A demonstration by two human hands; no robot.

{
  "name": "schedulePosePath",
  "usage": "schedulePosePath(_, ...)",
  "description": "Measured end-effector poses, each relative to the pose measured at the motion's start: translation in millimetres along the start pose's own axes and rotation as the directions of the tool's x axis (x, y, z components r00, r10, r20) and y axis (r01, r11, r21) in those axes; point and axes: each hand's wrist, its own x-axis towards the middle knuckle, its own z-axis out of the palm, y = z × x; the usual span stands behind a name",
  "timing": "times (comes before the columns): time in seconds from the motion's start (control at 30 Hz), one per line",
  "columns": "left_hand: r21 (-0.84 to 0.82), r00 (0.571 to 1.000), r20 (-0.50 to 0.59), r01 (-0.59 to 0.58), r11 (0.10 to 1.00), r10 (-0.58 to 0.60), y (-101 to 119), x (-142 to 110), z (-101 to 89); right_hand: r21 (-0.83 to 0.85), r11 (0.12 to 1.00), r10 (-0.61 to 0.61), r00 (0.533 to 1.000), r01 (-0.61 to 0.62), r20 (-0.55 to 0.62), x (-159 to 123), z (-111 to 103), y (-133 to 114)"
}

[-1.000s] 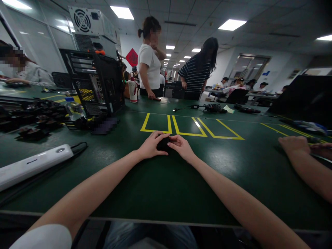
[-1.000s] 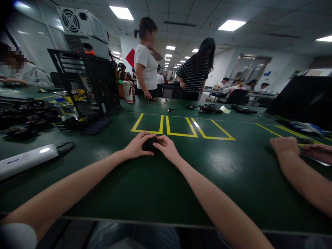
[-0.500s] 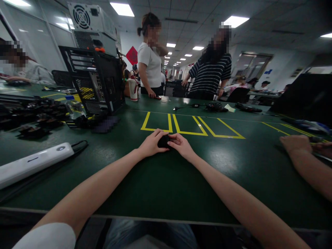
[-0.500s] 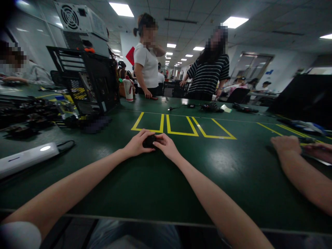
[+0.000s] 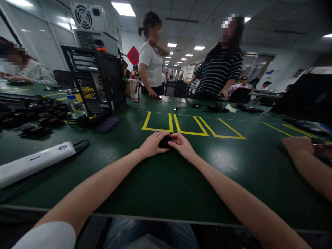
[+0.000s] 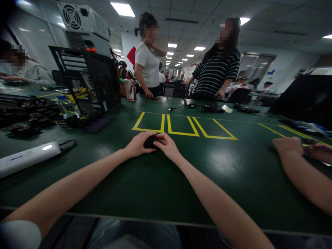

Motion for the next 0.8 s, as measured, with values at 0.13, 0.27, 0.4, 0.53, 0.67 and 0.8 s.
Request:
schedulePosePath(0.13, 0.055, 0.999, 0.031, -0.032, 0.998, 0.030, -1.1, -0.3, 1.5, -0.052, 0.998, 0.037, 0.999, -0.036, 0.013, -0.6, -0.6, -2.6)
schedulePosePath(0.27, 0.085, 1.000, 0.011, -0.003, 0.996, 0.002, -3.5, 0.7, 4.8, -0.027, 0.997, 0.067, 0.997, -0.066, 0.037, -0.4, -1.5, -3.6)
schedulePosePath(0.4, 0.097, 1.000, -0.012, 0.008, 0.995, -0.007, -3.6, 1.4, 7.3, 0.072, 0.996, 0.042, 0.995, -0.049, 0.090, -0.1, -1.7, -0.9)
schedulePosePath(0.53, 0.104, 0.999, -0.033, 0.019, 0.994, -0.016, -2.2, 1.0, 7.2, 0.130, 0.991, 0.006, 0.997, -0.016, 0.078, 0.9, -0.3, 3.7)
schedulePosePath(0.67, 0.106, 1.000, -0.029, 0.013, 0.994, -0.010, -1.3, 0.6, 6.1, 0.087, 0.996, -0.014, 1.000, 0.012, 0.015, 2.5, 1.5, 4.5)
schedulePosePath(0.8, 0.101, 0.999, -0.033, 0.006, 0.995, -0.003, -1.0, 0.9, 6.4, 0.014, 0.999, -0.040, 0.999, 0.041, -0.015, 2.5, 1.5, 2.7)
